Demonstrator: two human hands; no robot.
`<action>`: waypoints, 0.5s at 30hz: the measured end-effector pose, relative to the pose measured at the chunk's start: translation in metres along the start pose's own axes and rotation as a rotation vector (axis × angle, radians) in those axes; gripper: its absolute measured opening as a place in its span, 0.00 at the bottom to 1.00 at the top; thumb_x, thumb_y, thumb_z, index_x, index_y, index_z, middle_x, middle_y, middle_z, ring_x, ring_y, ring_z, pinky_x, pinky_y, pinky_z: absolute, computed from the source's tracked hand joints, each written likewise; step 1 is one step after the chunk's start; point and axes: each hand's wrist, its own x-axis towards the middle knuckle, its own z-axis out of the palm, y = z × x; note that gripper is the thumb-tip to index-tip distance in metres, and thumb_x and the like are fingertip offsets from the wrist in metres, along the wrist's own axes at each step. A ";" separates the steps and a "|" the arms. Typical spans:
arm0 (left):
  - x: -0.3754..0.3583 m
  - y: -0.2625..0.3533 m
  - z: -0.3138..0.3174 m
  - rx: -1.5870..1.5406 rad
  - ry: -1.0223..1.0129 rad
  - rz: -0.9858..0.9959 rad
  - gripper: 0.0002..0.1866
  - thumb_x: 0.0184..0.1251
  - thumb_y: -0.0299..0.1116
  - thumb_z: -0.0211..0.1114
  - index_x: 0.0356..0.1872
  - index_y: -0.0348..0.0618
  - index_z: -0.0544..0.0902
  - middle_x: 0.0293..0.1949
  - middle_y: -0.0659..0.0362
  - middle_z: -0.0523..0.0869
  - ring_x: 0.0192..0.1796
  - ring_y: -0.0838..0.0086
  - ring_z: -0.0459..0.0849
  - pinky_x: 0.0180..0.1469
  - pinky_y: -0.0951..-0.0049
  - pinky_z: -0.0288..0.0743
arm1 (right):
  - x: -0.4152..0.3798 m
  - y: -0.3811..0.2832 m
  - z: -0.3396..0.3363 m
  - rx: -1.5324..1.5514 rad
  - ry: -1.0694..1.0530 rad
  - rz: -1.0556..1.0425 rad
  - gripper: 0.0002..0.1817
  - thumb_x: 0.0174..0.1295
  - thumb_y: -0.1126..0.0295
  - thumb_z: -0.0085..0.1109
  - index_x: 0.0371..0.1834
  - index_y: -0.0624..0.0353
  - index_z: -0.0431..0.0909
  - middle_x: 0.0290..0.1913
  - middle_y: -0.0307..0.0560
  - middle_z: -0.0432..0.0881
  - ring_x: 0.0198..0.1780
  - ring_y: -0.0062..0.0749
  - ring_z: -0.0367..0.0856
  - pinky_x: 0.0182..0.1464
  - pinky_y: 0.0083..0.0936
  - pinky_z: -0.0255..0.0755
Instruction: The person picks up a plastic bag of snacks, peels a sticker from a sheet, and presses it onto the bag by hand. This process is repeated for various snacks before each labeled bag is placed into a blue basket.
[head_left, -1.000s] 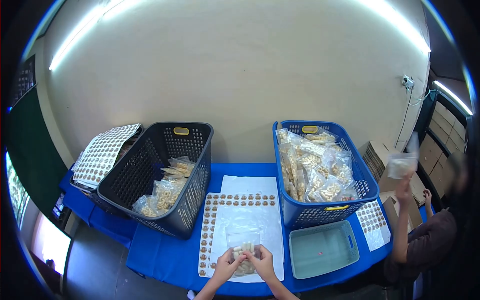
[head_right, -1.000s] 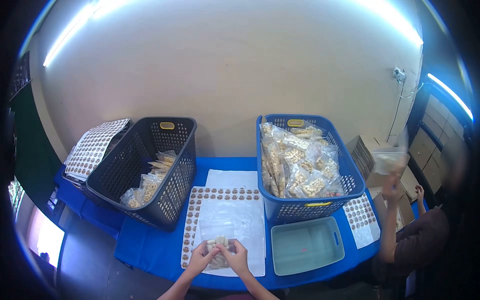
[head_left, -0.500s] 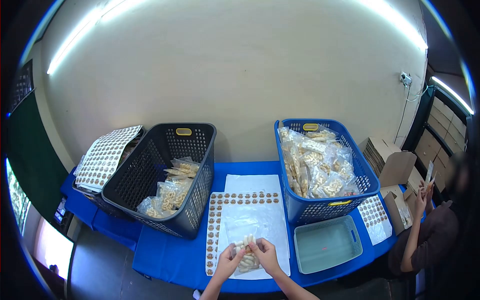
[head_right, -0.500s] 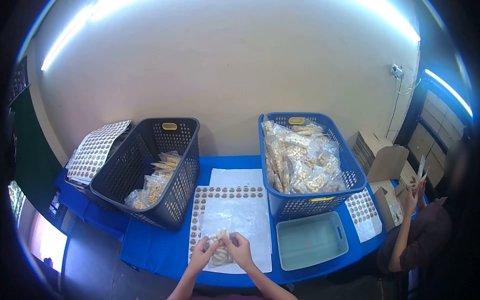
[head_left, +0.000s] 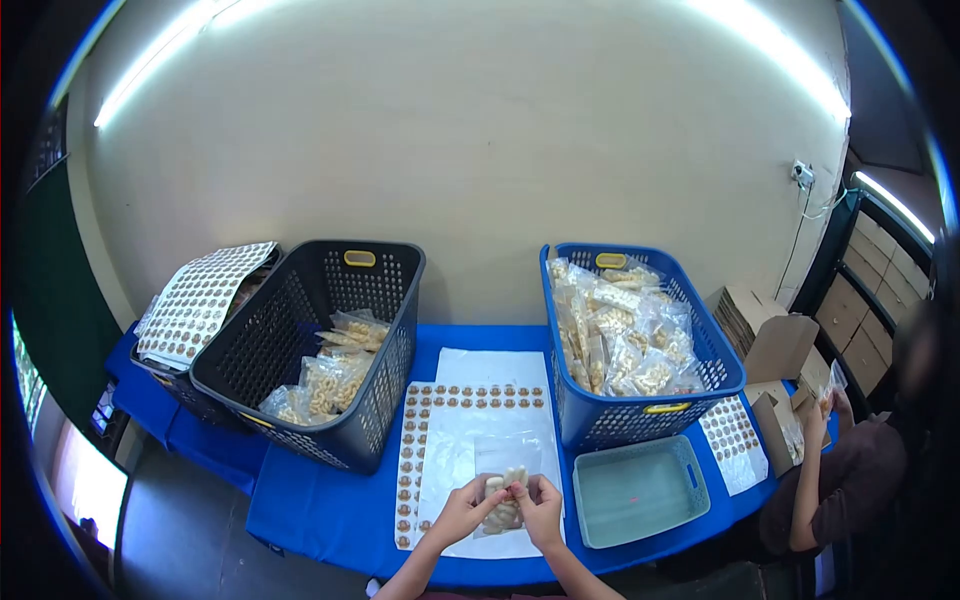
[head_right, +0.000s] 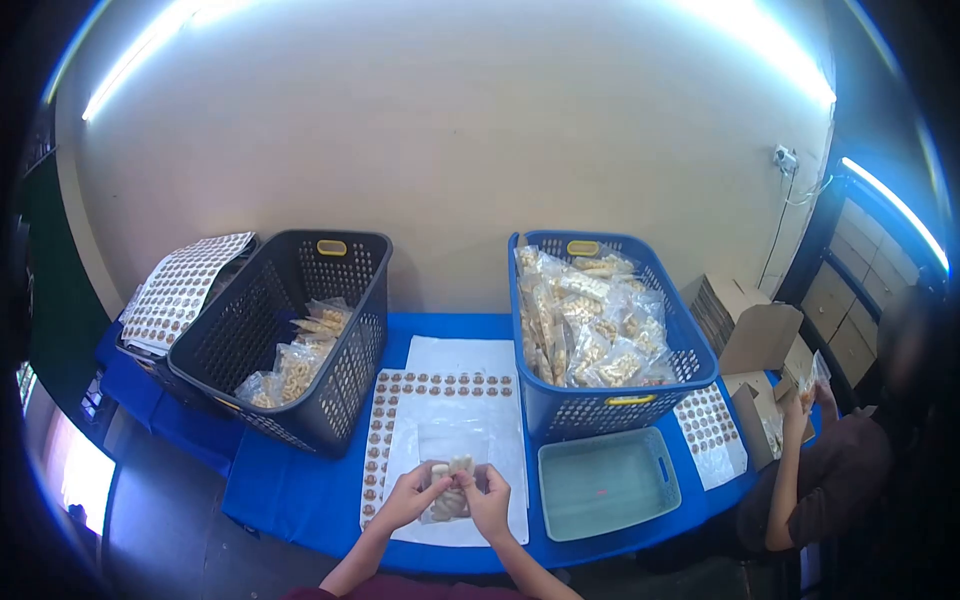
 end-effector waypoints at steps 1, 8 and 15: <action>0.002 -0.004 -0.001 -0.037 -0.004 0.024 0.16 0.62 0.37 0.59 0.46 0.38 0.75 0.35 0.60 0.81 0.38 0.83 0.77 0.38 0.81 0.71 | 0.000 0.009 0.000 0.008 0.011 -0.004 0.14 0.56 0.64 0.60 0.20 0.59 0.70 0.17 0.28 0.65 0.21 0.09 0.56 0.20 0.12 0.50; 0.005 0.003 -0.005 -0.375 0.126 -0.056 0.16 0.63 0.34 0.58 0.48 0.34 0.71 0.38 0.57 0.80 0.38 0.81 0.78 0.39 0.82 0.72 | 0.017 0.013 0.008 0.232 -0.139 0.095 0.15 0.56 0.65 0.60 0.37 0.61 0.67 0.32 0.37 0.71 0.36 0.15 0.68 0.36 0.15 0.64; 0.011 -0.006 0.016 -0.229 0.265 0.115 0.15 0.63 0.36 0.57 0.43 0.34 0.75 0.37 0.59 0.79 0.37 0.79 0.77 0.41 0.81 0.71 | 0.014 -0.009 -0.008 0.097 -0.315 0.136 0.20 0.52 0.72 0.62 0.46 0.65 0.66 0.41 0.43 0.73 0.44 0.23 0.72 0.47 0.20 0.68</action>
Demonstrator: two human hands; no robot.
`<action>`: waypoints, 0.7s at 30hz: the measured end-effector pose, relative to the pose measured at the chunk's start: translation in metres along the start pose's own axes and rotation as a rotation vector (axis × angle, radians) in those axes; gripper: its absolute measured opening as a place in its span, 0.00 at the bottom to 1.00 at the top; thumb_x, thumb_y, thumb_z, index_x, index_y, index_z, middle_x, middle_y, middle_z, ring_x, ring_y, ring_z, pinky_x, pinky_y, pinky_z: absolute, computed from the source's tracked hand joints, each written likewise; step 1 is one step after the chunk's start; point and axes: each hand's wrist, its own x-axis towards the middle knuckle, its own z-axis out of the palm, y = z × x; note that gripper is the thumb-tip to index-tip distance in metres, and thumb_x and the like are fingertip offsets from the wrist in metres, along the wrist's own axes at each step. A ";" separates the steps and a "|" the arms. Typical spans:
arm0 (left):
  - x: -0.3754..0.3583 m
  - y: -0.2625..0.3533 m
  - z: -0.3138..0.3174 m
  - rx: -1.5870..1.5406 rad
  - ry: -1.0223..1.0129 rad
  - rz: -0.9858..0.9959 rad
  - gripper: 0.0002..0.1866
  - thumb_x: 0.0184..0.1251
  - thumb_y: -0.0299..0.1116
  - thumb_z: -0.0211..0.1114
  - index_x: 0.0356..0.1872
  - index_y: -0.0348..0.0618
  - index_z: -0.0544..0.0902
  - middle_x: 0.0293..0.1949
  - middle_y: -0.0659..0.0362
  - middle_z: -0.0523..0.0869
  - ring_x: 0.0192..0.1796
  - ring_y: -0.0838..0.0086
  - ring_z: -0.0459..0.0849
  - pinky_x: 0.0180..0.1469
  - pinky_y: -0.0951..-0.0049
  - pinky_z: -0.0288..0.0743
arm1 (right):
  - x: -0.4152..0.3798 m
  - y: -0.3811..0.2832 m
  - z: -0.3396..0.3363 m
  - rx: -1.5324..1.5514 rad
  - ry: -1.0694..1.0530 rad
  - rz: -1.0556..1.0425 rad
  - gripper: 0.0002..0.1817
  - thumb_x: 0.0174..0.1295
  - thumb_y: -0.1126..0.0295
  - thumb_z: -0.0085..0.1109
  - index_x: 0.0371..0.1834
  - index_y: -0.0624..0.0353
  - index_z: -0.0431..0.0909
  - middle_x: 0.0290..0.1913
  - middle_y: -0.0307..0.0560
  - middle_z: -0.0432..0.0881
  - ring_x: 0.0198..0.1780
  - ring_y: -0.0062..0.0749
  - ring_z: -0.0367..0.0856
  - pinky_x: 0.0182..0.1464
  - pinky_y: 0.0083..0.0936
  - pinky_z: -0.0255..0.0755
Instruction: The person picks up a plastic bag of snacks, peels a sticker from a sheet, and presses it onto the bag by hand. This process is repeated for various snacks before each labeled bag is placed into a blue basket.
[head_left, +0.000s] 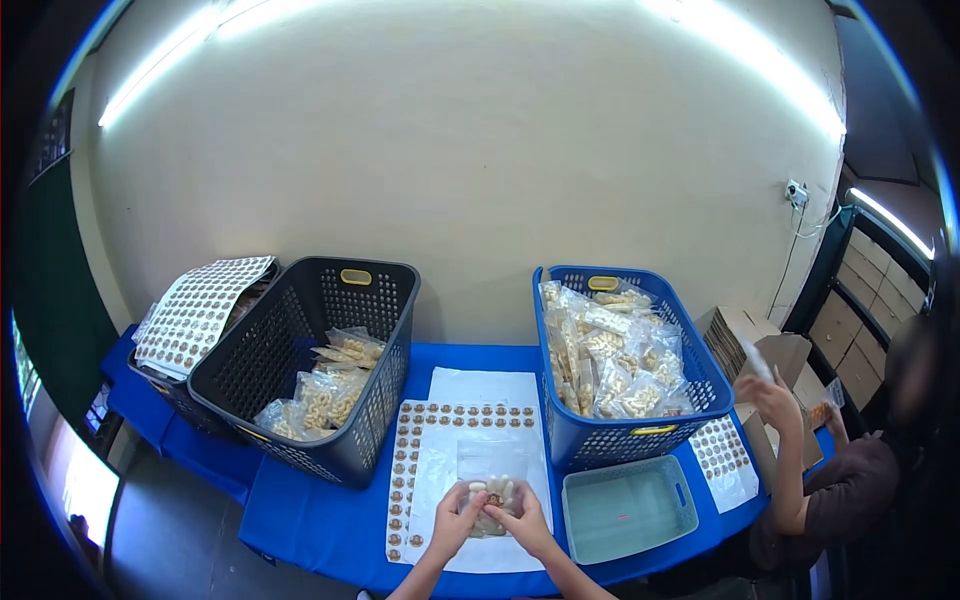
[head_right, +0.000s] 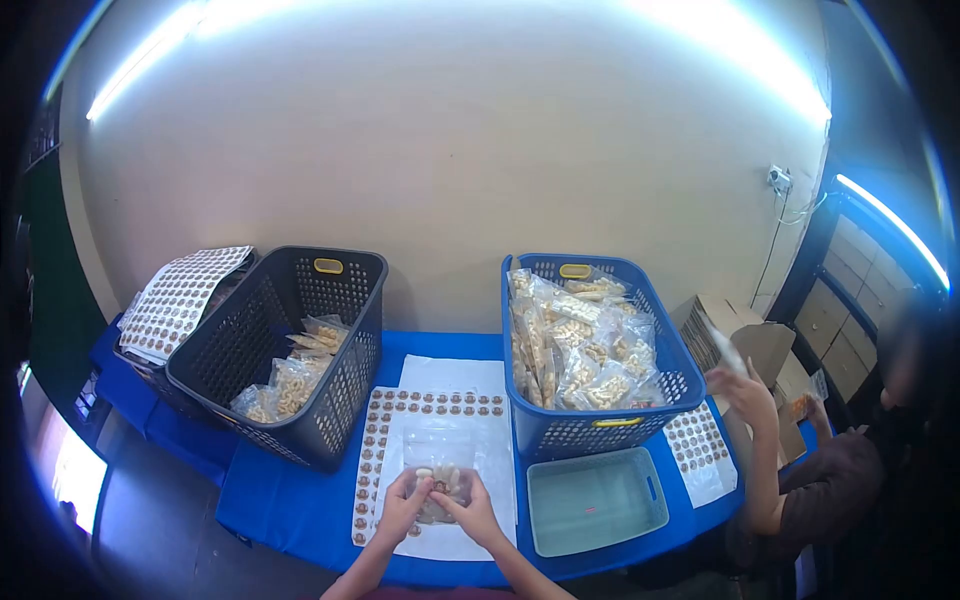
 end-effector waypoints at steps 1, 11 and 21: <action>0.000 -0.005 0.002 0.057 0.016 0.057 0.15 0.63 0.37 0.57 0.43 0.34 0.75 0.37 0.59 0.79 0.38 0.79 0.77 0.41 0.81 0.71 | 0.000 0.003 -0.006 0.017 -0.062 0.030 0.20 0.52 0.73 0.62 0.46 0.65 0.67 0.41 0.42 0.74 0.42 0.21 0.73 0.47 0.20 0.68; -0.009 -0.010 0.020 -0.135 -0.111 -0.180 0.18 0.66 0.41 0.53 0.46 0.35 0.73 0.37 0.59 0.79 0.39 0.82 0.76 0.41 0.81 0.70 | -0.021 0.013 -0.030 0.048 0.048 0.049 0.12 0.59 0.70 0.56 0.40 0.68 0.73 0.34 0.42 0.79 0.36 0.18 0.75 0.38 0.14 0.69; -0.016 -0.007 0.028 -0.108 -0.048 -0.092 0.14 0.57 0.29 0.63 0.42 0.32 0.77 0.35 0.59 0.81 0.36 0.82 0.78 0.38 0.83 0.72 | -0.023 0.000 -0.020 0.195 0.193 -0.052 0.13 0.57 0.72 0.57 0.42 0.66 0.69 0.40 0.43 0.76 0.40 0.20 0.75 0.41 0.17 0.70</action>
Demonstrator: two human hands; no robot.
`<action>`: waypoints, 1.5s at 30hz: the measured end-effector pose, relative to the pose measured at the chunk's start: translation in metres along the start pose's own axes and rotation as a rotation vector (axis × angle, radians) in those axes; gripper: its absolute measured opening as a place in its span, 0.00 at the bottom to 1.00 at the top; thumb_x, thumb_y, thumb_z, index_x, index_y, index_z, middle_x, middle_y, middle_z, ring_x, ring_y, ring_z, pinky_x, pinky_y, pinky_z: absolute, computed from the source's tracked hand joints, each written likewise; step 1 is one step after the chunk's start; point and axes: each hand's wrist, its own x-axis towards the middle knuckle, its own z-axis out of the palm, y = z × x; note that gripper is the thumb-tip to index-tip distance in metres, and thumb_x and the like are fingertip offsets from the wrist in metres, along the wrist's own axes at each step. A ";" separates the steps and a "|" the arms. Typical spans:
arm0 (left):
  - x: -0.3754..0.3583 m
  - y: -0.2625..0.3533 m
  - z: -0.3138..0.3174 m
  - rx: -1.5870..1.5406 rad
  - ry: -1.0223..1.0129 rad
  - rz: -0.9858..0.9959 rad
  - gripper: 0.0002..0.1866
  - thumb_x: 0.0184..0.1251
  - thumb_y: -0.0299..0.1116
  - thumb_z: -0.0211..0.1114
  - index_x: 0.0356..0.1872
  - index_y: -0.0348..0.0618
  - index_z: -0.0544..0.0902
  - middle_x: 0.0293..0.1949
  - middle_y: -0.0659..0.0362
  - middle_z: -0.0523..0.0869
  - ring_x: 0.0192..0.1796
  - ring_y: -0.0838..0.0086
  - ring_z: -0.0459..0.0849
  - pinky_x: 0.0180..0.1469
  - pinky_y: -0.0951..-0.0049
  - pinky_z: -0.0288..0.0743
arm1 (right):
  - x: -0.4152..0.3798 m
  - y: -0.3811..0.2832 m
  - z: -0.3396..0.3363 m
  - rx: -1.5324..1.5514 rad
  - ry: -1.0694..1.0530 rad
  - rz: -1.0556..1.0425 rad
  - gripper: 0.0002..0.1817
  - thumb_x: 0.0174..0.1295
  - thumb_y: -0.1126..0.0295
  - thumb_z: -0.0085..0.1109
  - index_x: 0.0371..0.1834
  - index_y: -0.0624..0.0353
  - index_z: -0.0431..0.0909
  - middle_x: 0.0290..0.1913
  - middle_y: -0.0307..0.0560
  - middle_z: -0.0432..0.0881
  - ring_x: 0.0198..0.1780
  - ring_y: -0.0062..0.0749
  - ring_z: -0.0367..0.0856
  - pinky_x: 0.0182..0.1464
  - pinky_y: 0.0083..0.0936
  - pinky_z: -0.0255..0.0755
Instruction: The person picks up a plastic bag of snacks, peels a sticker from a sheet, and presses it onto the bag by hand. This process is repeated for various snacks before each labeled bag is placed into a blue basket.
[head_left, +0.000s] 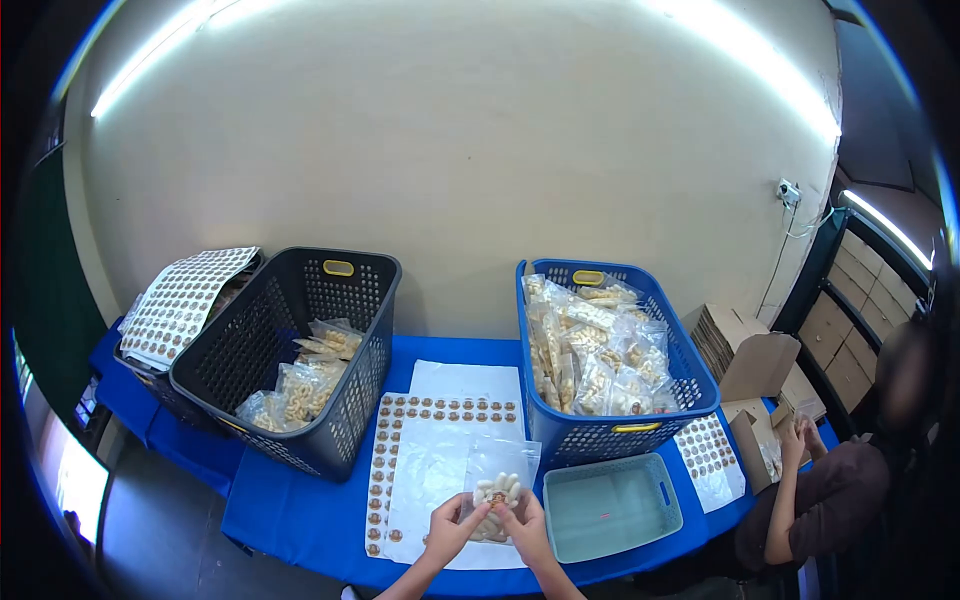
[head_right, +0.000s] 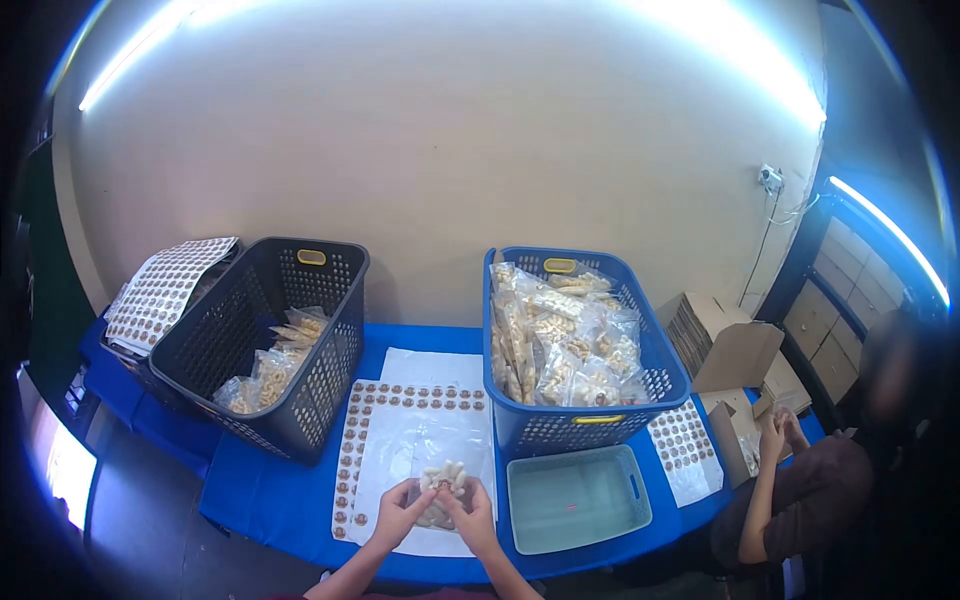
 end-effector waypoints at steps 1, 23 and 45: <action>-0.001 0.000 0.000 0.011 0.027 0.017 0.12 0.58 0.29 0.62 0.40 0.32 0.78 0.33 0.60 0.82 0.34 0.83 0.78 0.36 0.84 0.72 | -0.003 -0.003 0.001 -0.037 -0.044 0.006 0.16 0.55 0.74 0.59 0.44 0.66 0.68 0.42 0.44 0.75 0.42 0.22 0.75 0.43 0.18 0.70; -0.012 0.016 -0.030 0.058 -0.018 -0.125 0.16 0.58 0.30 0.63 0.45 0.31 0.75 0.38 0.58 0.81 0.38 0.81 0.79 0.39 0.83 0.73 | -0.001 0.012 0.018 -0.097 -0.078 0.051 0.11 0.57 0.71 0.57 0.39 0.66 0.71 0.34 0.42 0.79 0.36 0.19 0.76 0.38 0.16 0.70; 0.005 -0.016 -0.025 -0.037 -0.084 -0.224 0.14 0.63 0.35 0.58 0.40 0.32 0.77 0.32 0.61 0.80 0.33 0.84 0.76 0.34 0.84 0.69 | -0.002 0.027 -0.008 -0.349 -0.085 0.036 0.14 0.53 0.70 0.62 0.39 0.64 0.71 0.36 0.40 0.76 0.37 0.17 0.73 0.40 0.15 0.67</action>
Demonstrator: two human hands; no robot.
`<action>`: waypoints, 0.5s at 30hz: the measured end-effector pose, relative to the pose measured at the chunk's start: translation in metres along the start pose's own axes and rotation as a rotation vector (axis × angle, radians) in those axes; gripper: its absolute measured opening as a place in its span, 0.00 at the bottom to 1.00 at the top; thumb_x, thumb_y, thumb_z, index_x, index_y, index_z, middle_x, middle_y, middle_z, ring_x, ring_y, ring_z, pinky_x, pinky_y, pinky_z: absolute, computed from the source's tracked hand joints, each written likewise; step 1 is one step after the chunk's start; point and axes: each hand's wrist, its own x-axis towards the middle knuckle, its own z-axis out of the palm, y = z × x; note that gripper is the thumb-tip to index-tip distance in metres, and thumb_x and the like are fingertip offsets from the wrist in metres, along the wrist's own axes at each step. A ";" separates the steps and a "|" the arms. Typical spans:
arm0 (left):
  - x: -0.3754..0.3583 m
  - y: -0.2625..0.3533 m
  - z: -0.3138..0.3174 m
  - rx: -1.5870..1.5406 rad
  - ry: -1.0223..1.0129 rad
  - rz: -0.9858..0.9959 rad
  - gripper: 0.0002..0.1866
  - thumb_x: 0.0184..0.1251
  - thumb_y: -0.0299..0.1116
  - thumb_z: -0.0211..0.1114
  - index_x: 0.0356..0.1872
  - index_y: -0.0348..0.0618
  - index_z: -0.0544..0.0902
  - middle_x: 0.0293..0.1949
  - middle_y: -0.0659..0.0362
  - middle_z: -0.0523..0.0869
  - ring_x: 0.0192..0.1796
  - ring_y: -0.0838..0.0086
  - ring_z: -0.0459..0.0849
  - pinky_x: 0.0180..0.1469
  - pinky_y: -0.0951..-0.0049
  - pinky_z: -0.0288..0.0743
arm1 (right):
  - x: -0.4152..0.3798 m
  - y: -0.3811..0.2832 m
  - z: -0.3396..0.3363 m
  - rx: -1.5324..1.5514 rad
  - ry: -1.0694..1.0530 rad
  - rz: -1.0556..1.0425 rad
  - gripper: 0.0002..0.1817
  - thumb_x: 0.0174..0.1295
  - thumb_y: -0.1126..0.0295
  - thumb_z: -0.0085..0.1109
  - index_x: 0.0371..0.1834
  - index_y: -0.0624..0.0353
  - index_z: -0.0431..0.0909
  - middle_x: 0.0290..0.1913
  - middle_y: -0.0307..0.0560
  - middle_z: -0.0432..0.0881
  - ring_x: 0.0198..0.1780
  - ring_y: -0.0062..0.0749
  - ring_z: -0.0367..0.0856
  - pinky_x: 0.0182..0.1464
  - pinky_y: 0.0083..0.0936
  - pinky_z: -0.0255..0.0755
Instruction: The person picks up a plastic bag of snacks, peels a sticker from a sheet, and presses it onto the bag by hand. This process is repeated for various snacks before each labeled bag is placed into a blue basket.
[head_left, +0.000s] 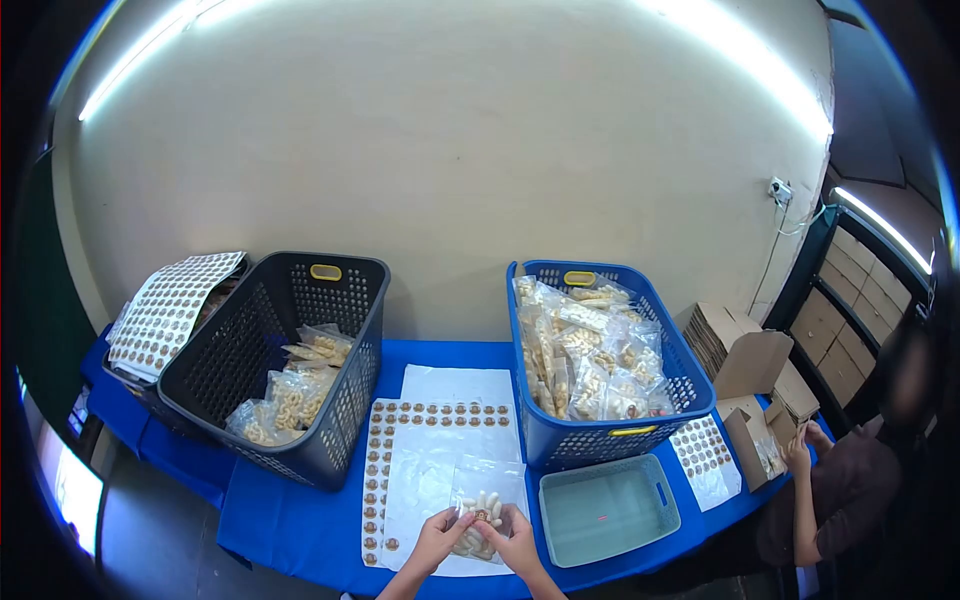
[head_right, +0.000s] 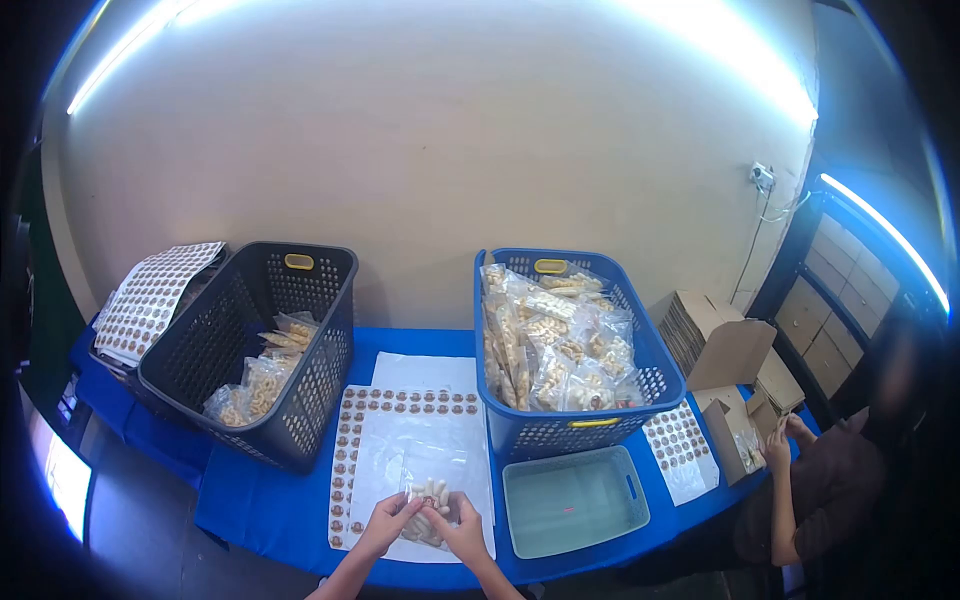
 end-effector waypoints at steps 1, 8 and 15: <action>0.000 0.001 0.003 0.010 0.004 0.007 0.14 0.63 0.35 0.58 0.41 0.32 0.77 0.32 0.61 0.80 0.33 0.84 0.76 0.34 0.84 0.69 | -0.001 0.000 -0.002 0.028 0.009 0.012 0.14 0.53 0.70 0.62 0.39 0.64 0.71 0.36 0.40 0.76 0.38 0.17 0.73 0.40 0.15 0.67; -0.005 0.003 0.016 0.101 -0.110 0.082 0.13 0.63 0.32 0.58 0.44 0.33 0.76 0.35 0.60 0.81 0.36 0.82 0.77 0.38 0.82 0.71 | -0.013 -0.004 -0.031 0.342 -0.095 0.139 0.19 0.55 0.70 0.60 0.49 0.63 0.70 0.42 0.40 0.77 0.44 0.21 0.74 0.47 0.18 0.67; 0.008 0.024 0.033 0.072 -0.031 0.280 0.11 0.63 0.30 0.57 0.41 0.32 0.76 0.36 0.58 0.81 0.40 0.80 0.77 0.45 0.81 0.69 | -0.020 -0.010 -0.042 0.388 -0.051 0.139 0.19 0.57 0.70 0.58 0.50 0.64 0.69 0.44 0.42 0.76 0.46 0.22 0.74 0.50 0.20 0.66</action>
